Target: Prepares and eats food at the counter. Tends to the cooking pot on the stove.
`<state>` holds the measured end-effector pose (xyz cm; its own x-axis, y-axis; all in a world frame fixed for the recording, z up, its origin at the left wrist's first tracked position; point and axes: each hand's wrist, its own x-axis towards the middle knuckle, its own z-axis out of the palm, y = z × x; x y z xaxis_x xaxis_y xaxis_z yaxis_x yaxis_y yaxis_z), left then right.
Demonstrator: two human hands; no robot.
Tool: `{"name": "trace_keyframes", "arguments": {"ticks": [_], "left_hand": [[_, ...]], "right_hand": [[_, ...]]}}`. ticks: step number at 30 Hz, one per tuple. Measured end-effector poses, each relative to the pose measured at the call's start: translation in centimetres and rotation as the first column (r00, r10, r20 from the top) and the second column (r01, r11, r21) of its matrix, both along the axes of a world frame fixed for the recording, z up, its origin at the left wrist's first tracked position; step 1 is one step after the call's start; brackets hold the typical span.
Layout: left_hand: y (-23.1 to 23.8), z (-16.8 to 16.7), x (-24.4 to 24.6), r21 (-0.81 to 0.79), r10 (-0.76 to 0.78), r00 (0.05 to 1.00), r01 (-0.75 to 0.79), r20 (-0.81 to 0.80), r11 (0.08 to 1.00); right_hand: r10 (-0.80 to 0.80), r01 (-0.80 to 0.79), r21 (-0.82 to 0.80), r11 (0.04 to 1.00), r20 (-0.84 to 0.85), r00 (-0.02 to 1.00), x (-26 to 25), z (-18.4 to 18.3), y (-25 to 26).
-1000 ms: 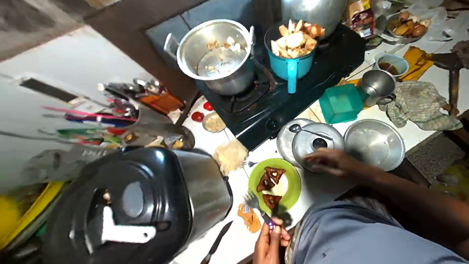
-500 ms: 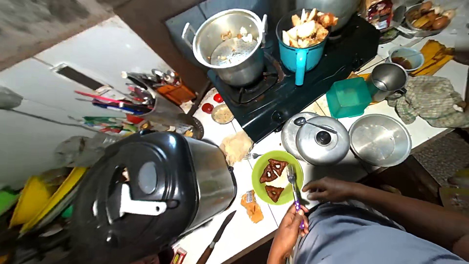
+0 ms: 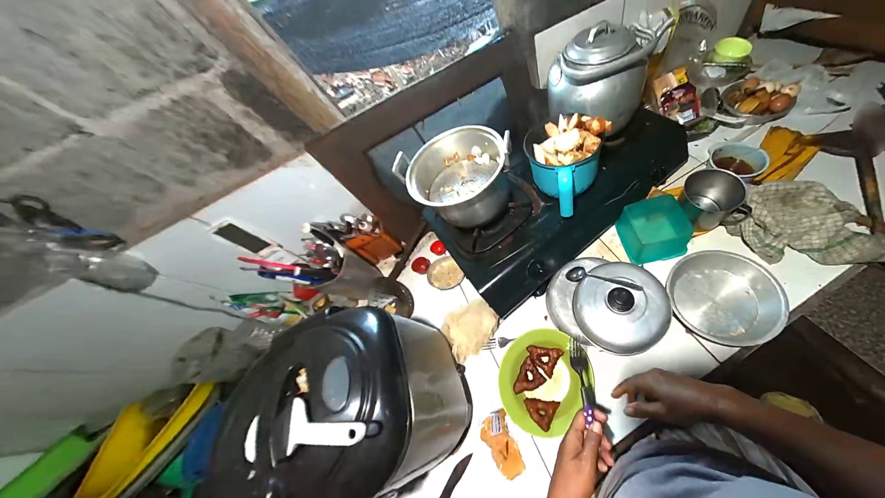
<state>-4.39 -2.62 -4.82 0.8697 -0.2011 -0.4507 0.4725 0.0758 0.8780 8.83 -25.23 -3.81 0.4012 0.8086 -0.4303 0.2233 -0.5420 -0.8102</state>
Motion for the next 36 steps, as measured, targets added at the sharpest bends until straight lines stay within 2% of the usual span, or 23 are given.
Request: {"name": "trace_keyframes", "arguments": {"ticks": [3, 7, 11, 15, 18, 22, 27, 32, 36], "left_hand": [[-0.5, 0.9, 0.2, -0.047, -0.026, 1.0, 0.026, 0.012, 0.999], [-1.7, 1.8, 0.1, -0.084, 0.02, 1.0, -0.019, 0.01, 0.996], [-2.5, 1.9, 0.6, -0.09, 0.044, 0.998, -0.048, -0.047, 0.995], [-4.2, 3.0, 2.0, -0.113, 0.034, 0.997, -0.042, -0.066, 0.993], [-5.3, 3.9, 3.3, -0.128, 0.009, 0.999, -0.014, -0.035, 0.992], [-6.8, 4.7, 4.7, -0.087, 0.037, 0.999, -0.035, 0.02, 0.996], [-6.3, 5.6, 5.9, -0.013, 0.093, 0.992, -0.092, 0.089, 0.996], [-4.3, 5.7, 6.4, 0.023, 0.135, 0.98, -0.14, 0.149, 0.99], [-1.8, 5.3, 7.9, 0.097, 0.141, 0.954, -0.172, 0.264, 0.98]], "right_hand": [[-0.058, 0.058, 0.174, 0.983, -0.005, 0.998, -0.8, -0.1, 0.7], [-0.034, 0.026, 0.131, 0.991, 0.061, 0.998, -0.3, 1.0, -0.4], [-0.125, 0.117, 0.081, 0.99, 0.092, 0.988, 1.0, 1.1, -3.8], [-0.251, 0.243, 0.145, 0.959, 0.035, 0.967, 1.4, 1.5, -6.0], [-0.312, 0.314, 0.251, 0.916, -0.046, 0.949, 1.2, 3.1, -4.3], [-0.354, 0.338, 0.4, 0.852, -0.036, 0.935, 1.1, 4.2, -0.8], [-0.351, 0.353, 0.418, 0.837, -0.085, 0.933, 2.4, 5.0, 1.9], [-0.228, 0.205, 0.397, 0.894, 0.01, 0.974, 4.4, 5.5, 4.2], [-0.203, 0.131, 0.504, 0.854, 0.09, 0.975, 7.1, 6.7, 6.6]]}}
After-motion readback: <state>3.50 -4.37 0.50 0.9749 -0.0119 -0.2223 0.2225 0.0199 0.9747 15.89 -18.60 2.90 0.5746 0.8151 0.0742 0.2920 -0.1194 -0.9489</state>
